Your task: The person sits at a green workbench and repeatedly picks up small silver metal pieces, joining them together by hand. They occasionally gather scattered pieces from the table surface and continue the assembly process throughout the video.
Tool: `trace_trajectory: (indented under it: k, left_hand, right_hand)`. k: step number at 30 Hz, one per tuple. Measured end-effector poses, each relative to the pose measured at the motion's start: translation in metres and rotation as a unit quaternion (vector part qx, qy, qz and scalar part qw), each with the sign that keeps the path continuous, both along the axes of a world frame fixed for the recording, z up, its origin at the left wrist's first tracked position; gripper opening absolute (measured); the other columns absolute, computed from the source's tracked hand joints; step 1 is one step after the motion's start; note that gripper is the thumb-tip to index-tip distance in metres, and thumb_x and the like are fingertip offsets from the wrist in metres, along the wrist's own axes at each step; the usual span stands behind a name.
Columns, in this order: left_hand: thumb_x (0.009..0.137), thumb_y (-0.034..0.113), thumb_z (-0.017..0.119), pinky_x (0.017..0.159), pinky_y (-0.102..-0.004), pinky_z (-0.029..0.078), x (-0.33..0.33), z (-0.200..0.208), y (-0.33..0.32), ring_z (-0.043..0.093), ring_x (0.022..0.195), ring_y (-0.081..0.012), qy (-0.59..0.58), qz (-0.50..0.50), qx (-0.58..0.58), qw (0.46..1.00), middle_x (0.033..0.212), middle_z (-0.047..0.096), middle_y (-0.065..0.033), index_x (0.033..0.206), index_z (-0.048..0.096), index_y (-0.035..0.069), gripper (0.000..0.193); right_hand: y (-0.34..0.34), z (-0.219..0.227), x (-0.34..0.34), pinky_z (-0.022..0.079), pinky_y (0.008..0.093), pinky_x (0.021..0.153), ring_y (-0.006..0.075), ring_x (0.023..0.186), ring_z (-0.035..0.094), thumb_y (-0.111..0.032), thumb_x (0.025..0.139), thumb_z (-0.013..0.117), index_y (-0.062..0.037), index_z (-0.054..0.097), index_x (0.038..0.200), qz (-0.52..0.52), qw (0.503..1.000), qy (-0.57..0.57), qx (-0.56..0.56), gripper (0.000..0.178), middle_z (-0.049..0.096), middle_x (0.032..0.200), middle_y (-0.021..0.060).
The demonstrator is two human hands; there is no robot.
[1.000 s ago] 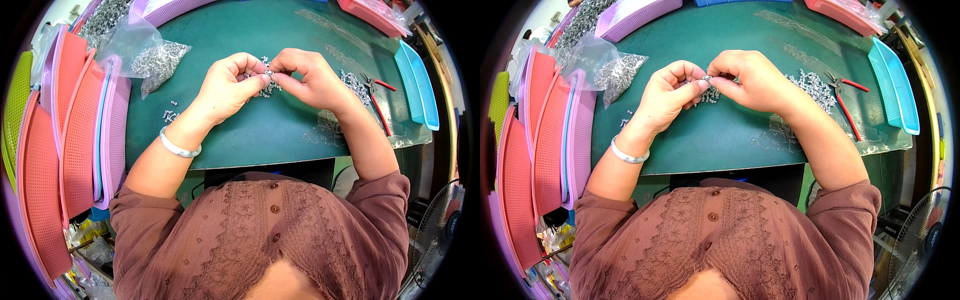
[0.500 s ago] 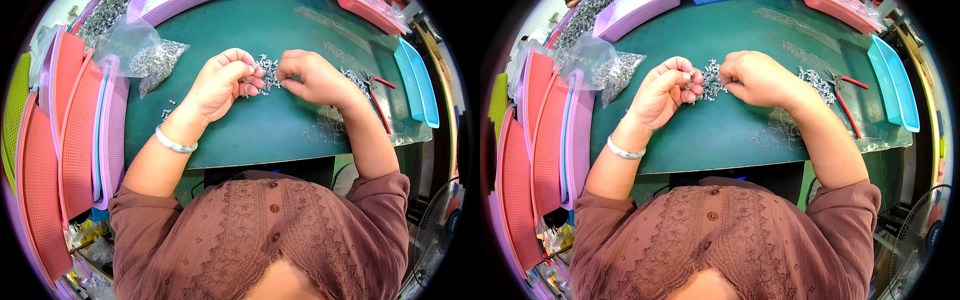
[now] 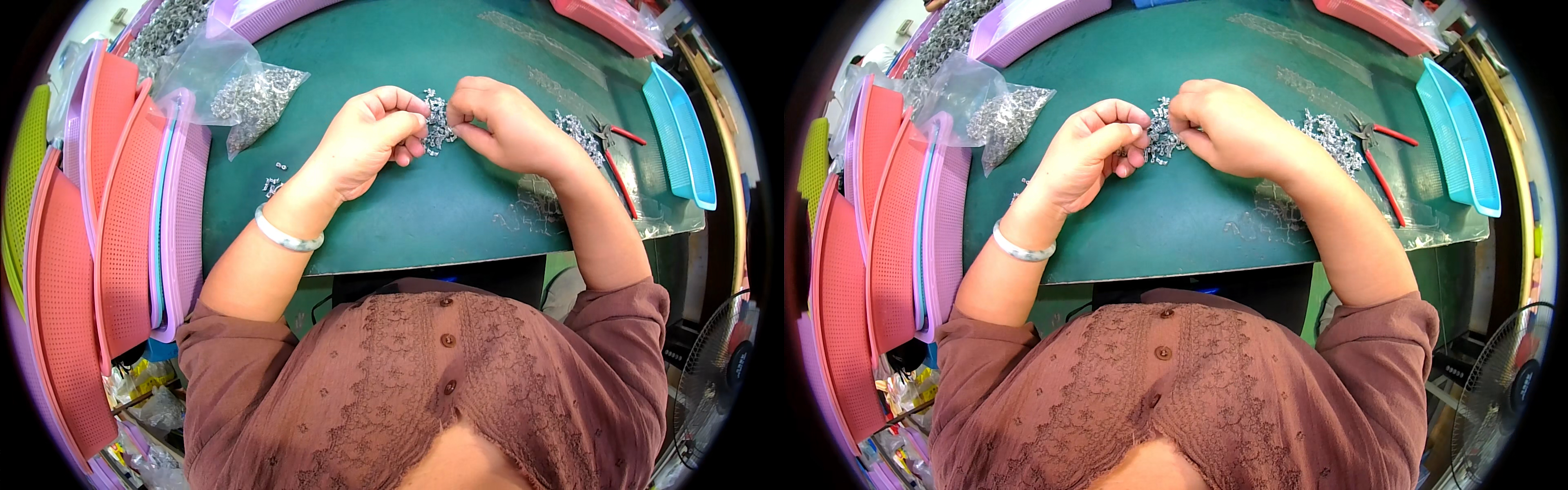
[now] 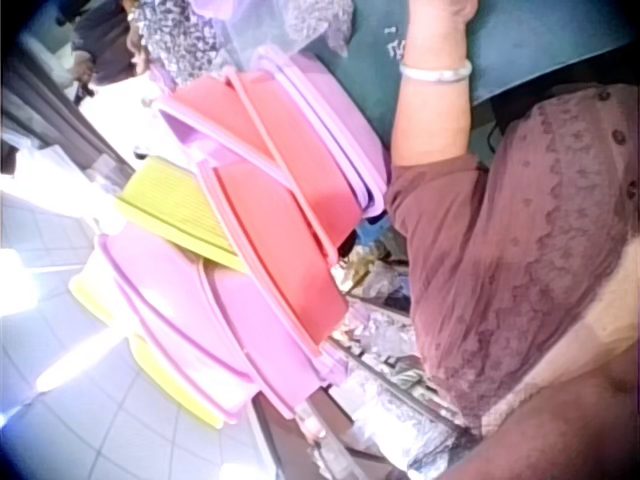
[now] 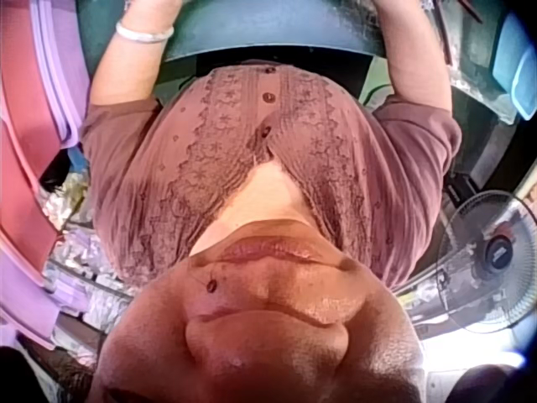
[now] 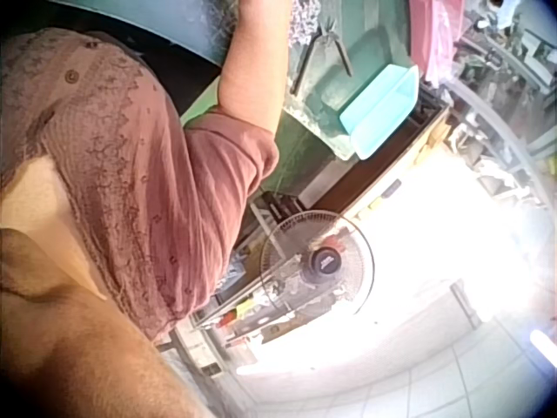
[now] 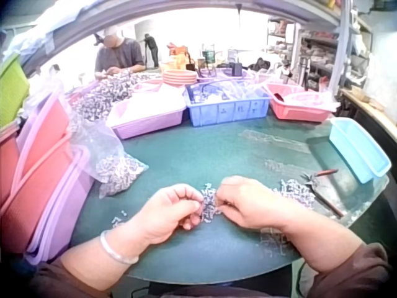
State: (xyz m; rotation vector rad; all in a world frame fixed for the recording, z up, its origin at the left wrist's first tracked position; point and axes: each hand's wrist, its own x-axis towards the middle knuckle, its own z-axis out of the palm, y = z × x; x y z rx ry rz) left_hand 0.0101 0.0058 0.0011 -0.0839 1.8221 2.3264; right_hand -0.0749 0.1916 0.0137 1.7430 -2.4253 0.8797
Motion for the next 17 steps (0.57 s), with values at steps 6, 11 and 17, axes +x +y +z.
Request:
trace_trajectory:
  k: [6, 11, 17]
  left_hand:
    - [0.085, 0.014, 0.058, 0.046, -0.0162, 0.038, 0.0031, 0.0026, 0.0072, 0.05, 0.054, -0.0043, -0.014, -0.01, -0.084, 0.996, 0.071, 0.057, 0.0002, 0.089, 0.059, 0.003, 0.013]
    - [0.085, 0.014, 0.059, 0.046, -0.0157, 0.038, 0.0038, 0.0029, 0.0079, 0.05, 0.055, -0.0037, 0.015, 0.004, -0.079, 0.997, 0.068, 0.056, 0.0014, 0.086, 0.06, 0.003, 0.011]
    - [0.085, 0.014, 0.06, 0.047, -0.0155, 0.038, 0.0032, 0.0027, 0.0067, 0.051, 0.056, -0.0035, 0.02, -0.002, -0.077, 0.997, 0.067, 0.056, 0.0019, 0.087, 0.061, 0.004, 0.011]
  right_hand:
    - [-0.0043, 0.0026, 0.0035, 0.043, 0.0355, 0.062, 0.029, 0.071, 0.052, -0.004, 0.072, 0.057, -0.0021, 0.053, 0.076, 0.018, 0.996, -0.02, -0.08, 0.006, 0.054, 0.074, 0.0111]
    - [-0.0056, 0.0016, 0.0042, 0.043, 0.0348, 0.061, 0.028, 0.07, 0.053, -0.004, 0.072, 0.06, -0.0023, 0.053, 0.078, 0.025, 0.994, -0.03, -0.107, 0.009, 0.054, 0.074, 0.0107]
    - [-0.005, -0.0004, 0.0041, 0.046, 0.0292, 0.063, 0.0212, 0.07, 0.055, 0.001, 0.074, 0.059, 0.0002, 0.054, 0.08, 0.013, 0.994, -0.065, -0.087, 0.008, 0.055, 0.078, 0.01]
